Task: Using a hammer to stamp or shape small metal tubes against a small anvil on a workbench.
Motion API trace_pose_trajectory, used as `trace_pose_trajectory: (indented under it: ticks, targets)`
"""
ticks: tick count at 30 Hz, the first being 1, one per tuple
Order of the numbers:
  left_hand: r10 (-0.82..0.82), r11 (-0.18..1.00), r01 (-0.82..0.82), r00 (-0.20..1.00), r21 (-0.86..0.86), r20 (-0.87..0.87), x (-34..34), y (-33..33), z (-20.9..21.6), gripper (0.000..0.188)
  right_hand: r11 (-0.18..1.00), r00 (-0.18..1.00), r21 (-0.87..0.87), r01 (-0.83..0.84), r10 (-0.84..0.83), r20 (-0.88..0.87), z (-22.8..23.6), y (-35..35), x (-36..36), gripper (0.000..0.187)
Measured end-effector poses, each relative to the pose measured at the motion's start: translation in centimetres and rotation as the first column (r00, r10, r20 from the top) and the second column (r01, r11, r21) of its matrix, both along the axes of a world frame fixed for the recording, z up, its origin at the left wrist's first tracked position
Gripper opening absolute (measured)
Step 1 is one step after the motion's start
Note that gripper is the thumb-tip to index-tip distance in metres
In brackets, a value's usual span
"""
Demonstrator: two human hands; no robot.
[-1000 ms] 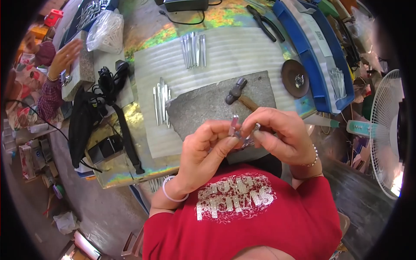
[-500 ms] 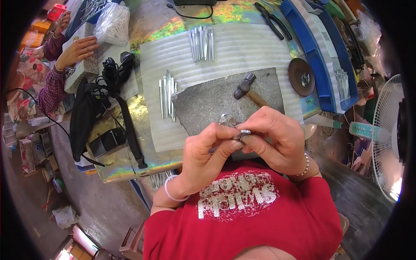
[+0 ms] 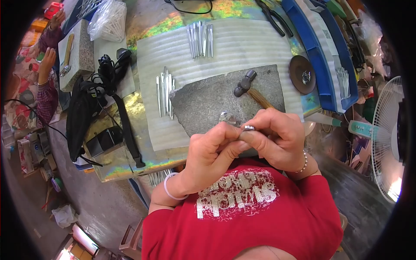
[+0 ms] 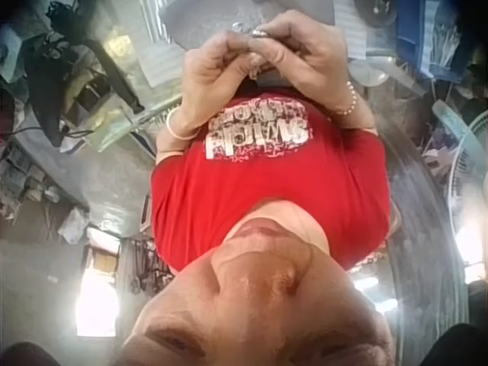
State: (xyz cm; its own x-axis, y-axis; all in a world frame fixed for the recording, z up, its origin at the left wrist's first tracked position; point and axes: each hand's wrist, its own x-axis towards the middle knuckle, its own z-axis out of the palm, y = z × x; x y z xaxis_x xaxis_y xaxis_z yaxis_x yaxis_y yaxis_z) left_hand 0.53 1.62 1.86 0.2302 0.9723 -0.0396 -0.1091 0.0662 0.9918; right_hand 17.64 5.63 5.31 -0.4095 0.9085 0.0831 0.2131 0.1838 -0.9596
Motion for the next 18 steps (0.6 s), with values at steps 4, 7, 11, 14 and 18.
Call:
trace_pose_trajectory:
  ticks: [4, 7, 11, 14, 18]
  targets:
    - [-0.058, 0.965, 0.119, 0.966, -0.233, 0.251, -0.1, 0.5, -0.6, 0.012, 0.876, 0.983, -0.477, -0.063, -0.027, -0.179, 0.0, 1.2, -0.2, 0.012]
    - [-0.019, 0.905, 0.177, 0.925, -0.386, 0.380, 0.0, 1.8, 0.4, 0.013, 0.834, 0.959, -0.543, -0.100, -0.064, -0.276, -0.7, 2.2, -0.2, 0.013]
    - [-0.066, 0.874, 0.217, 0.939, -0.435, 0.337, -0.6, 2.6, 0.8, 0.016, 0.788, 0.933, -0.608, -0.092, -0.145, -0.329, -1.9, 2.4, -0.3, 0.015]
    - [-0.134, 0.859, 0.240, 0.958, -0.452, 0.253, -0.8, 3.1, 1.2, 0.018, 0.716, 0.903, -0.687, -0.125, -0.205, -0.378, -2.8, 2.4, -0.2, 0.015]
    - [-0.183, 0.853, 0.249, 0.966, -0.458, 0.184, -0.8, 3.3, 1.3, 0.017, 0.691, 0.893, -0.713, -0.114, -0.243, -0.378, -3.1, 2.0, -0.3, 0.015]
